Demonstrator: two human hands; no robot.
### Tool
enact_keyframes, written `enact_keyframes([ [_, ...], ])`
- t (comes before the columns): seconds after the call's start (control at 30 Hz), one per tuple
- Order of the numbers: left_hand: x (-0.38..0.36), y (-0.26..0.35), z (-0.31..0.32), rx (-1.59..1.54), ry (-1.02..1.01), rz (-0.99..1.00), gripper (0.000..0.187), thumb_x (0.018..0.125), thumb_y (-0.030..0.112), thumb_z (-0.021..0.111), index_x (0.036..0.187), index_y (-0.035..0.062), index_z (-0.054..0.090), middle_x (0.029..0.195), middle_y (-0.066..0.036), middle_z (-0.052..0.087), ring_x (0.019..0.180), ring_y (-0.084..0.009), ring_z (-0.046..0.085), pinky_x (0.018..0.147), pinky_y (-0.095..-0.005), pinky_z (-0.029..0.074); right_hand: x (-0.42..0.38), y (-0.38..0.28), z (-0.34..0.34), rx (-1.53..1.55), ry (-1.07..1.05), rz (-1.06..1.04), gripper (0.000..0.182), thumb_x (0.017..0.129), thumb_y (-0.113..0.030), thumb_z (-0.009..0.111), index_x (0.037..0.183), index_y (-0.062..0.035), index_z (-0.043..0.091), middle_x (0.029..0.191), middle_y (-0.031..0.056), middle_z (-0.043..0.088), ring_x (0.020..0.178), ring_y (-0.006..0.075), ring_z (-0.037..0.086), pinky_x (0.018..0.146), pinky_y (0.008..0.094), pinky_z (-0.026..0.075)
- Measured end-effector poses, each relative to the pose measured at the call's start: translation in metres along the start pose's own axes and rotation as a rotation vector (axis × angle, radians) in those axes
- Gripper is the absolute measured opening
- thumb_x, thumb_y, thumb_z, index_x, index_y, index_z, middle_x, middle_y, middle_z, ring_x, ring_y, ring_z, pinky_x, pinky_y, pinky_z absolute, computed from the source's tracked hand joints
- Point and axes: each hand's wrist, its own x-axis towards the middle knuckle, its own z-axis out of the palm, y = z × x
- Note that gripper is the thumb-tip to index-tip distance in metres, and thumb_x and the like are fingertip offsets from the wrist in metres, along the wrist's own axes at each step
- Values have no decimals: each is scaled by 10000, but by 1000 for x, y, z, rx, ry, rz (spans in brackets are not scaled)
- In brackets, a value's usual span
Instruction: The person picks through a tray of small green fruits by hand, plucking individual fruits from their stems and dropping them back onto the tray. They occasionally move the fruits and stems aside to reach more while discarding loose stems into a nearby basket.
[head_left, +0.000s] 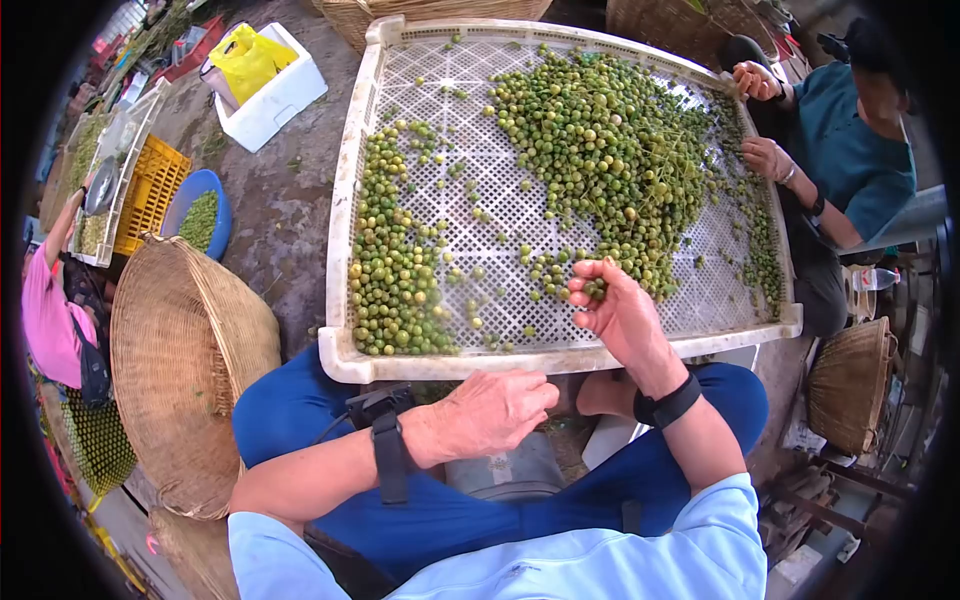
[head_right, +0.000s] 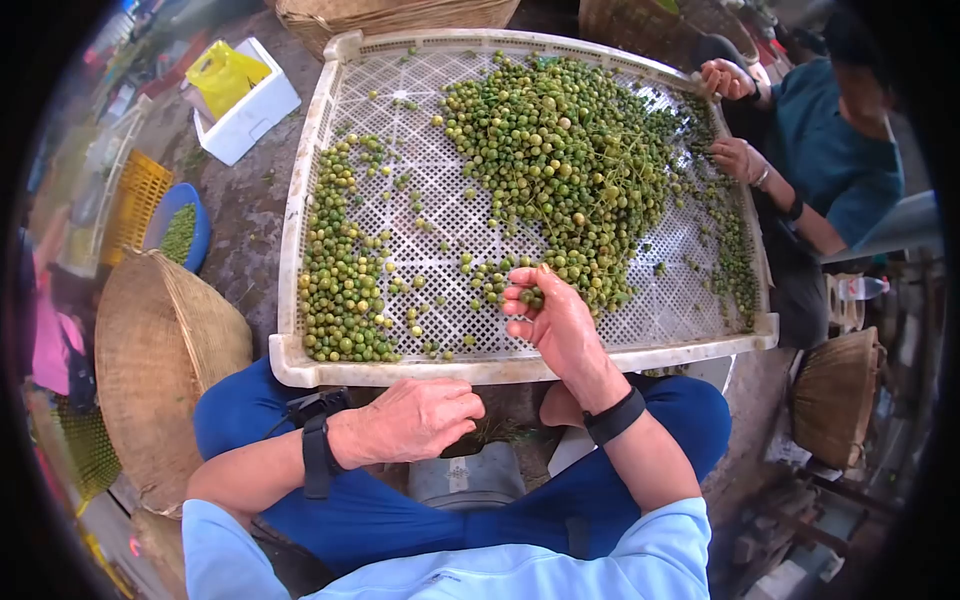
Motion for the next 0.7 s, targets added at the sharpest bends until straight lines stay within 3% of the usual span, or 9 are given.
enact_keyframes([
  [0.07,0,1,-3,4,10,9,162,739,45,640,865,46,537,753,-90,518,710,-279,577,582,-386,476,3,4,-5,40,-71,17,436,999,-368,314,1079,8,518,949,105,580,853,192,615,700,330,563],
  [0.23,-3,-1,-4,41,25,18,154,745,51,641,858,42,535,733,-90,520,689,-285,573,572,-389,468,7,7,2,86,-109,55,453,1005,-353,281,1104,27,506,1027,147,585,925,215,618,777,343,554],
  [0.33,-6,-1,-2,58,33,32,148,751,52,636,858,41,534,729,-88,515,684,-286,571,571,-389,467,6,9,6,110,-133,60,366,998,-276,344,1117,33,499,1026,145,587,910,214,623,788,335,554],
  [0.43,-7,-1,-5,89,16,-5,143,756,46,626,868,41,537,727,-86,511,686,-287,573,566,-391,467,7,7,6,17,-119,27,270,970,-164,412,1125,40,496,1008,143,593,889,207,630,771,336,562],
  [0.5,-5,-3,-7,112,129,33,124,762,41,609,869,52,549,723,-87,506,691,-281,579,565,-389,473,9,0,-3,43,-227,-39,219,936,-83,451,1117,30,501,975,130,607,872,191,631,735,358,578],
  [0.53,-5,-5,-10,113,134,31,124,762,41,609,869,52,549,723,-87,506,691,-281,579,565,-389,473,4,-4,-2,88,-166,-47,179,936,-92,448,1065,0,532,893,93,609,772,158,621,590,307,560],
  [0.57,-4,-6,-13,119,137,-21,123,759,42,605,871,54,555,735,-90,517,689,-283,583,568,-388,476,1,-9,2,85,-167,-46,179,936,-92,448,1065,0,532,893,93,609,772,158,621,590,307,560],
  [0.67,7,-17,-22,148,199,-110,107,753,54,600,856,52,570,753,-99,543,687,-288,592,576,-388,482,1,-11,6,86,-14,-55,105,920,-139,506,944,-64,576,723,15,549,575,91,512,445,188,374],
  [0.7,12,-23,-24,172,262,-149,92,750,65,599,838,47,578,758,-104,558,686,-291,596,580,-389,484,3,-9,5,92,-12,-55,105,920,-139,506,944,-64,576,723,15,549,575,91,512,445,188,374],
])
